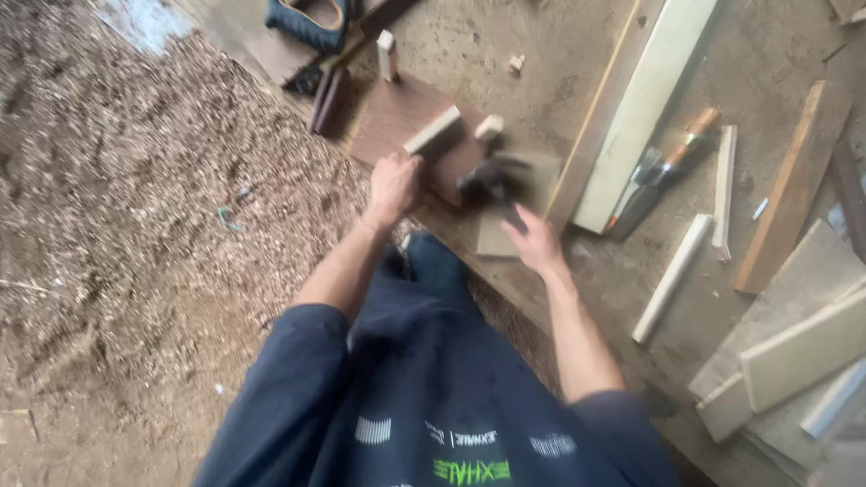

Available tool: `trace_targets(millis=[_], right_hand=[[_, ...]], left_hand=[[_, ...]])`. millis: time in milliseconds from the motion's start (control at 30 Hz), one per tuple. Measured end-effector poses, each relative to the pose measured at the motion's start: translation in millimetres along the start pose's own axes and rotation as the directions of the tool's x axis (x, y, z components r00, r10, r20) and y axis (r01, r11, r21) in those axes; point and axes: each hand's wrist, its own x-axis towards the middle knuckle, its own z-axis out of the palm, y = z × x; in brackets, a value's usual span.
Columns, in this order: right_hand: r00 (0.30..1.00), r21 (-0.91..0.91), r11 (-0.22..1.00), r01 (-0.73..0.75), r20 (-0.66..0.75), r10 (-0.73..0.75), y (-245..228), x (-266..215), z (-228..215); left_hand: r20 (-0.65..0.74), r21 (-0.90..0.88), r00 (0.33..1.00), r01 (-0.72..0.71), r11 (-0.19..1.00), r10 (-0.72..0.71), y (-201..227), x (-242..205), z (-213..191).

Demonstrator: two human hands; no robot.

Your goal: The person uses a hammer to attach small wooden blocks to a rectangular wooden board. They position each block and tap it into place, repeating the process for multiple pieces.

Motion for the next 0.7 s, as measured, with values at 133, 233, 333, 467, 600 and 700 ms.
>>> trace_targets(millis=[133, 233, 333, 467, 600, 700], right_hand=[[0.995, -0.072, 0.997, -0.034, 0.094, 0.041, 1, 20, -5], [0.991, 0.041, 0.991, -0.131, -0.027, 0.132, 7, 4, -1], [0.985, 0.004, 0.992, -0.123, 0.122, 0.121, 0, 7, 0], [0.99, -0.031, 0.996, -0.087, 0.108, 0.089, -3, 4, -5], [0.993, -0.004, 0.993, -0.122, -0.004, 0.122, -5, 4, 0], [0.999, 0.017, 0.999, -0.047, 0.007, 0.047, -3, -2, 6]], left_hand=[[0.007, 0.0, 0.999, -0.038, 0.999, 0.038, -6, 7, -6], [0.022, -0.034, 1.0, -0.01, 0.999, 0.011, 1, -3, 2], [0.038, 0.047, 0.999, -0.031, 0.998, 0.029, -1, 4, -6], [0.1, 0.029, 0.995, 0.006, 1.0, -0.009, 7, 2, -14], [0.149, 0.021, 0.988, 0.033, 0.999, -0.036, 11, 9, -20], [0.158, 0.036, 0.985, 0.069, 0.997, -0.074, 13, 11, -22]])
